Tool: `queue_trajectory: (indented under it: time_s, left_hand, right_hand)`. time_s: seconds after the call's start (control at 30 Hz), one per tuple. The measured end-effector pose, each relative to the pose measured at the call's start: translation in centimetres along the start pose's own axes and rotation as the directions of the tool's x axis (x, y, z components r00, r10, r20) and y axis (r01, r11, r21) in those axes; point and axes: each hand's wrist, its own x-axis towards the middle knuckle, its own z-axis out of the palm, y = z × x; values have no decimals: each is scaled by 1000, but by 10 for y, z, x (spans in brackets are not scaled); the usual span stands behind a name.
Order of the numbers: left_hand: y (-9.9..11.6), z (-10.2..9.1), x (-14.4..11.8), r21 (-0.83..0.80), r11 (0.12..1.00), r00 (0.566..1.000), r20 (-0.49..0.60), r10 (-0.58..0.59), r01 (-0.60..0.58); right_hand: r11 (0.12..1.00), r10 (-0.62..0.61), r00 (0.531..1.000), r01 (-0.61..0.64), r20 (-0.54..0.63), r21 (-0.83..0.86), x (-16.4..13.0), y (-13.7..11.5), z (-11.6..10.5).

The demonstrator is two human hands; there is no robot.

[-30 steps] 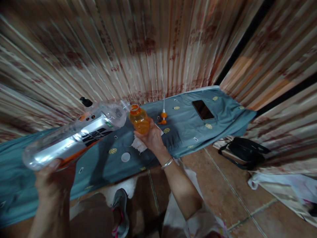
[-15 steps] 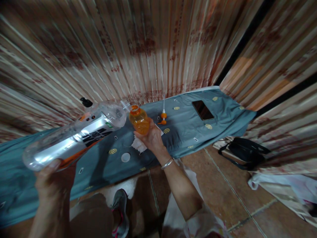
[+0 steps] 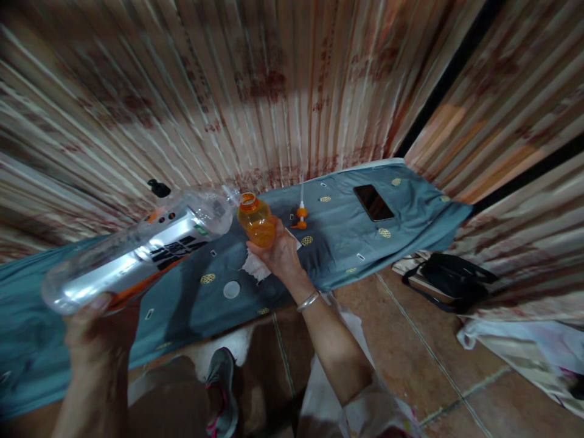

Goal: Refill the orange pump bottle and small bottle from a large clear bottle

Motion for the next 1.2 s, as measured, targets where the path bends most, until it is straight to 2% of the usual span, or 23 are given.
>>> queue_trajectory:
  time_s: [0.1,0.4,0.97,1.2]
  left_hand:
    - [0,0,0,-49,998,998,-37,-48,47]
    - [1,0,-1,-66,997,999,-35,-33,31]
    - [3,2,0,-23,999,999,-21,-28,27]
    - [0,1,0,-56,998,999,-38,-27,25]
  right_hand:
    - [1000,-14,1000,14,3,16,0,0,-2]
    - [1000,15,999,-14,29,-19,0,-1,-2]
    - [999,34,999,-35,23,20,1,-3,-4]
    - [998,38,999,-39,33,41,1,-4,-5]
